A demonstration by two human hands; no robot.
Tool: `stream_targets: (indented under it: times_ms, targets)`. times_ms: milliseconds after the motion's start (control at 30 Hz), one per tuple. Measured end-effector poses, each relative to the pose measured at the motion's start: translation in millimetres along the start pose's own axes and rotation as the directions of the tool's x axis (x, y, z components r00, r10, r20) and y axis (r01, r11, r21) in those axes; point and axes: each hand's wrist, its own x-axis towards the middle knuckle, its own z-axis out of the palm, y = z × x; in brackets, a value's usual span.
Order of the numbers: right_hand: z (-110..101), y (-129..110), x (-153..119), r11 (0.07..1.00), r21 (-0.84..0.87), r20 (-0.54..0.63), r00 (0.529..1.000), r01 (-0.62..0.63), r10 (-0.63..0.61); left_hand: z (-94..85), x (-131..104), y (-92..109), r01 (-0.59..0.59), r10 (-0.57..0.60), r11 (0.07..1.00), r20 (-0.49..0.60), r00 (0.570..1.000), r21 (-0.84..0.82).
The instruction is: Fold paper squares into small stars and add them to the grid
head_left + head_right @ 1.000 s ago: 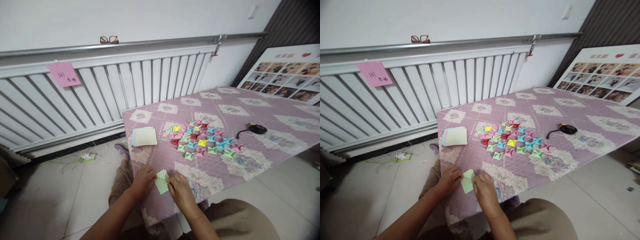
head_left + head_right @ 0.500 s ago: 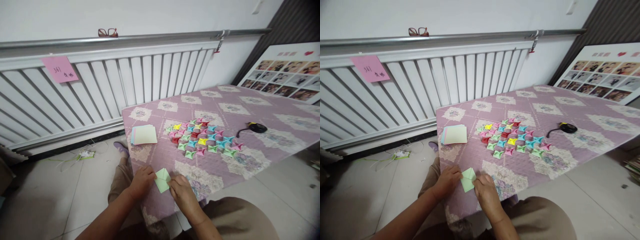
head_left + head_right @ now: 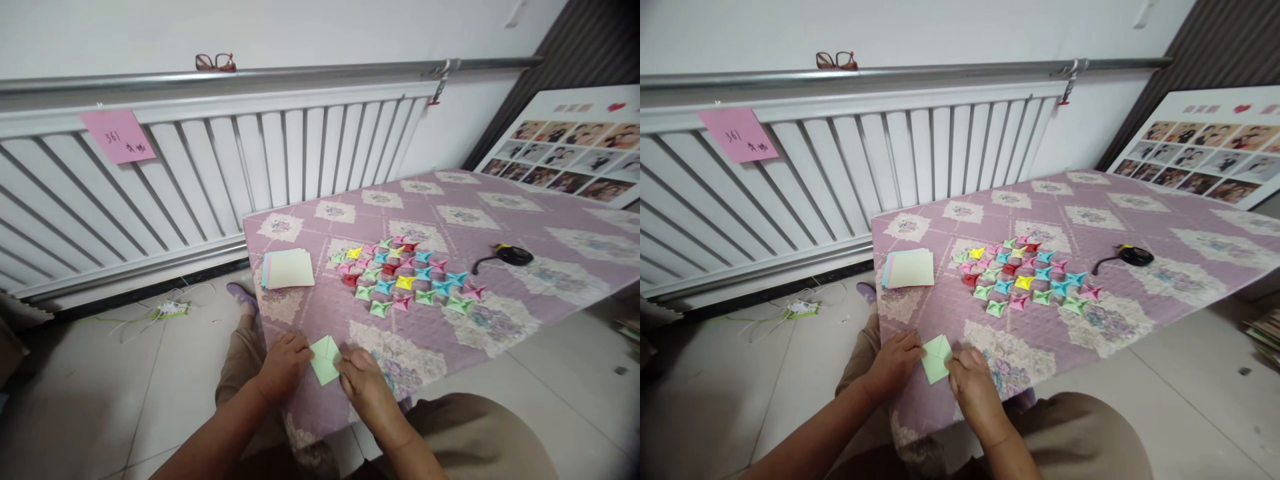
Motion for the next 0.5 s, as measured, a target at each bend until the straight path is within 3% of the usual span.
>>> stream_targets:
  times_ms: [500]
  targets:
    - [-1,-6,-7,0.993,-0.094,0.0,0.998,-0.066,0.066,-11.8,-6,7,-0.04,0.025,0.989,0.107,0.994,0.139]
